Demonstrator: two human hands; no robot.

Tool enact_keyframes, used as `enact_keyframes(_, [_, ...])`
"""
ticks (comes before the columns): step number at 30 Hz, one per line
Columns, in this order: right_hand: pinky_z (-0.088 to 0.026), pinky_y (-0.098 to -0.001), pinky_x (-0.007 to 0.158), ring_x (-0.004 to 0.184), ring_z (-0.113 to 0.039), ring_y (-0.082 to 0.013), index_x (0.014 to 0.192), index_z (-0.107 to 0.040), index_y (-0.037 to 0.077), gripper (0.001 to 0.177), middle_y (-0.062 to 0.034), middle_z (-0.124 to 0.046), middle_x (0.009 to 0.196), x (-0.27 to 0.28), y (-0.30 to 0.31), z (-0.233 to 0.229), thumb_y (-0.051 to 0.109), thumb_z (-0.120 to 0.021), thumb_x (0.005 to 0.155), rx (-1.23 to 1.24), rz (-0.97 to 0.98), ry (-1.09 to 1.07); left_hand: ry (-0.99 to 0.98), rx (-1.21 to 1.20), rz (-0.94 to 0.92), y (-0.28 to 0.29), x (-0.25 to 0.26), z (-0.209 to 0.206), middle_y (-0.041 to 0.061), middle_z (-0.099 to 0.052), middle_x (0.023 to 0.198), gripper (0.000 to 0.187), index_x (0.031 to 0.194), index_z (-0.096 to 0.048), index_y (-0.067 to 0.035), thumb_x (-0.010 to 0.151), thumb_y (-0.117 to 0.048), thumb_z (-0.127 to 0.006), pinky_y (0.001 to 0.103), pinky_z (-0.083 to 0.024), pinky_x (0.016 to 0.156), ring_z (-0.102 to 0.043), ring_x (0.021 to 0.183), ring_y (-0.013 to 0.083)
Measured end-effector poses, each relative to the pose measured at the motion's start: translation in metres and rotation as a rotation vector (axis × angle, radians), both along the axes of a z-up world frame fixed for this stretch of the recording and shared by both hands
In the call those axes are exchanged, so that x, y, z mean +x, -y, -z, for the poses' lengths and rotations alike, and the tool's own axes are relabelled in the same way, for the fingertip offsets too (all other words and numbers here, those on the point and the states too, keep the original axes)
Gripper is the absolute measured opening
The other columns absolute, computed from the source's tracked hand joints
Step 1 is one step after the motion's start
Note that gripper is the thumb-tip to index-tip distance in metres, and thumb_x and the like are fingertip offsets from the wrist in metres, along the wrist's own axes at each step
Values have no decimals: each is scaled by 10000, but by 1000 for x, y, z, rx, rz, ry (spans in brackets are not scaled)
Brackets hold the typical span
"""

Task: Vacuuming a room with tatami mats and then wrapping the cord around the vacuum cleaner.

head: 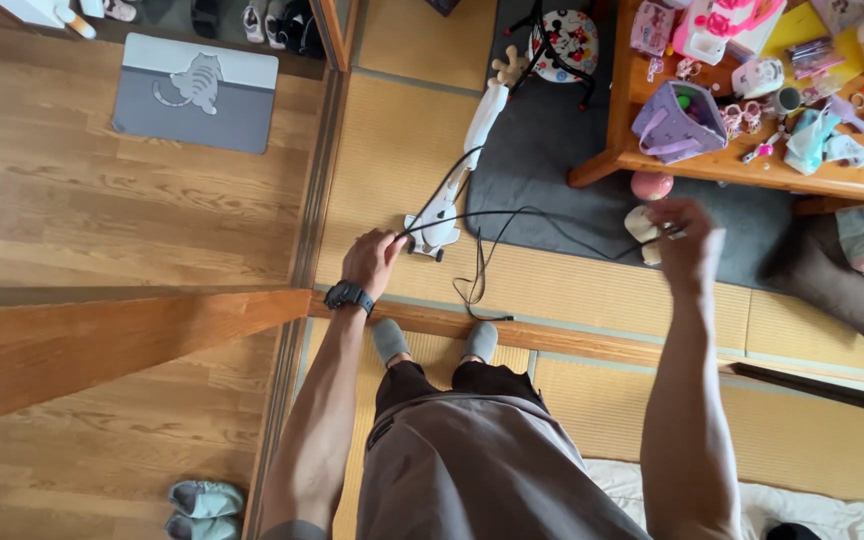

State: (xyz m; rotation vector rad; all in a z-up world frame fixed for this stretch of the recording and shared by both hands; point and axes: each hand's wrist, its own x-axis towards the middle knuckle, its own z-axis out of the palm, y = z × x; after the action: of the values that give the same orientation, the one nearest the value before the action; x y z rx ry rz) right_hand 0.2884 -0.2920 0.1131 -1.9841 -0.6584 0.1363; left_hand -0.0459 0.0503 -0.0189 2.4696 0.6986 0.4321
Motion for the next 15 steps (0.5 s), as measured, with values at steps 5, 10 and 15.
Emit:
enact_keyframes(5, [-489, -432, 976, 1151, -538, -294, 1403, -575, 134, 844, -125, -563, 1298, -67, -53, 25, 334, -915, 657, -485, -230, 201, -48, -327, 146, 13, 32, -28, 67, -671, 787, 261, 1000, -702, -94, 1078, -281, -537, 326, -478, 562, -570, 615, 190])
enact_keyframes(10, [-461, -583, 1016, 1224, -480, -424, 1447, -511, 48, 969, -193, -554, 1376, -136, -134, 16, 393, -971, 668, -428, -602, 228, 144, -280, 322, 29, 59, -81, 67, -665, 762, 270, 1012, -707, -82, 1039, -297, -546, 332, -453, 481, -560, 551, 171])
enact_keyframes(15, [-575, -362, 681, 757, -720, -227, 1174, -740, 116, 159, -96, -798, 978, -144, -155, 2, 226, -712, 1063, -487, -468, -116, 70, -658, 242, 24, 53, -106, 87, -575, 608, 349, 900, -621, -45, 1066, -333, -516, 326, -452, 455, -595, 497, 132])
